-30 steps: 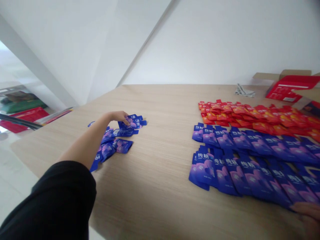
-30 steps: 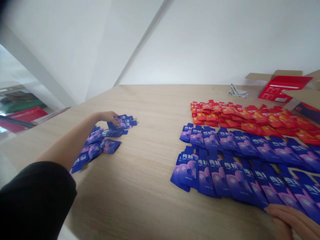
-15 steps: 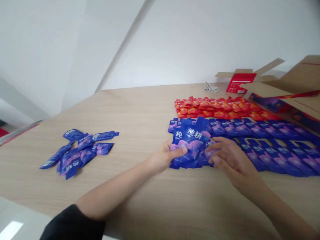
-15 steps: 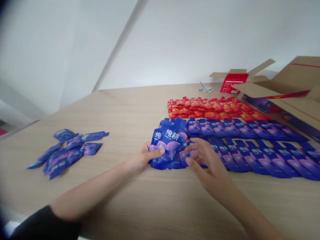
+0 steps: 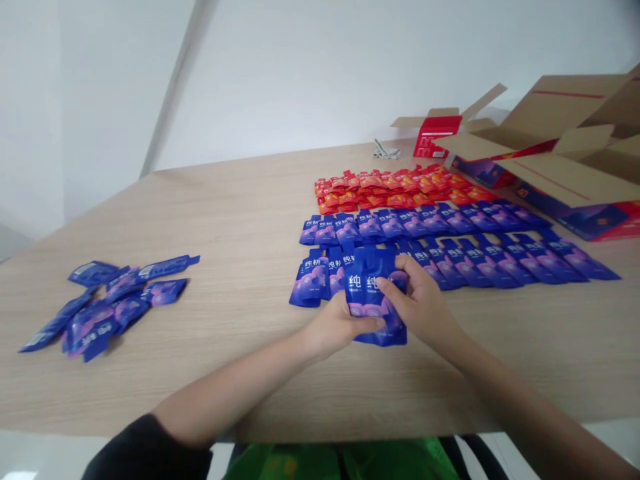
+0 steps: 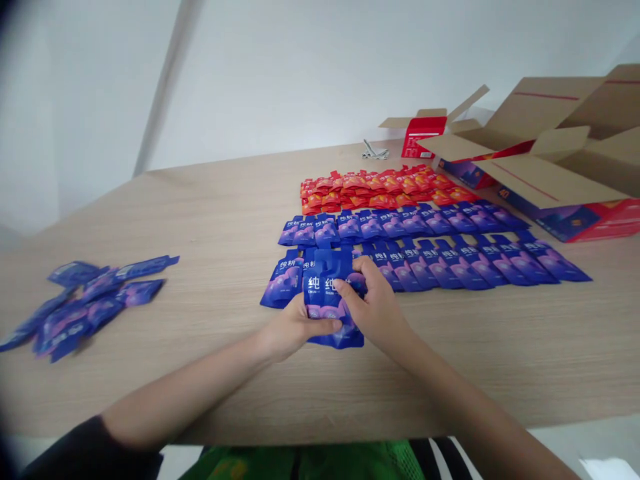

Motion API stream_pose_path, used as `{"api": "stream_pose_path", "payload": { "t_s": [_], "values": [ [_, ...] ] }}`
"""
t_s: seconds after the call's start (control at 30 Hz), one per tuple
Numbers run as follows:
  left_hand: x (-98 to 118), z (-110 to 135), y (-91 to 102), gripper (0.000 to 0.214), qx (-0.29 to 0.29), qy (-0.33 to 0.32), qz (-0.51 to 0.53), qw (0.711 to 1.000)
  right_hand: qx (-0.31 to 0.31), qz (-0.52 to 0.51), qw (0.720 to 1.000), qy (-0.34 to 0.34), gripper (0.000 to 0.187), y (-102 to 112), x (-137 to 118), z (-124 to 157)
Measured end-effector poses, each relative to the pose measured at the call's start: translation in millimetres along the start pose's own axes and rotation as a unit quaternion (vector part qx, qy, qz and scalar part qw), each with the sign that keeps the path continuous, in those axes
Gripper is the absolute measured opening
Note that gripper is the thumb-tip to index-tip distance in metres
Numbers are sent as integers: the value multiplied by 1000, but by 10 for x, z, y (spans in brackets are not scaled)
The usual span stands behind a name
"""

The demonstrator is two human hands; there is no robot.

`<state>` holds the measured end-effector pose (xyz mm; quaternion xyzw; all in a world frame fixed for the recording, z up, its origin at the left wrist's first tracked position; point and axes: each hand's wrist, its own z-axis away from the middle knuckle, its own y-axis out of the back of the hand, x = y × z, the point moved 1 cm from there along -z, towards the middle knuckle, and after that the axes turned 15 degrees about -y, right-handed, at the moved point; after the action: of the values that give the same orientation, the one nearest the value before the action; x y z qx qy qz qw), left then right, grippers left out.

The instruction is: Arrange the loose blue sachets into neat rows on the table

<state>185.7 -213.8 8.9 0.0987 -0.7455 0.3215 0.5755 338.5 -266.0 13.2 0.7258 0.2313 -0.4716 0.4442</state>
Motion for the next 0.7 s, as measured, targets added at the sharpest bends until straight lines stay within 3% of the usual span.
{"api": "stream_pose_path", "payload": {
  "t_s": [0.17,0.3,0.4,0.5,0.6,0.7],
  "values": [
    [-124,-178,-169,50,-50,-83,-133,986,33,-26,998,-47,33,176,143,-5],
    [-60,-301,-201,30,-58,-141,-334,930,51,-45,992,-111,37,412,243,-114],
    [100,-308,-10,19,-47,-180,-516,836,73,-41,987,-135,40,612,401,-380],
    [236,-267,292,14,-29,-222,-627,746,116,13,986,-116,43,752,611,-762],
    [253,-212,523,15,-40,-217,-663,715,103,65,987,-107,45,764,808,-1106],
    [181,-182,577,18,-87,-205,-677,701,85,83,988,-101,47,685,942,-1290]
  ]
}}
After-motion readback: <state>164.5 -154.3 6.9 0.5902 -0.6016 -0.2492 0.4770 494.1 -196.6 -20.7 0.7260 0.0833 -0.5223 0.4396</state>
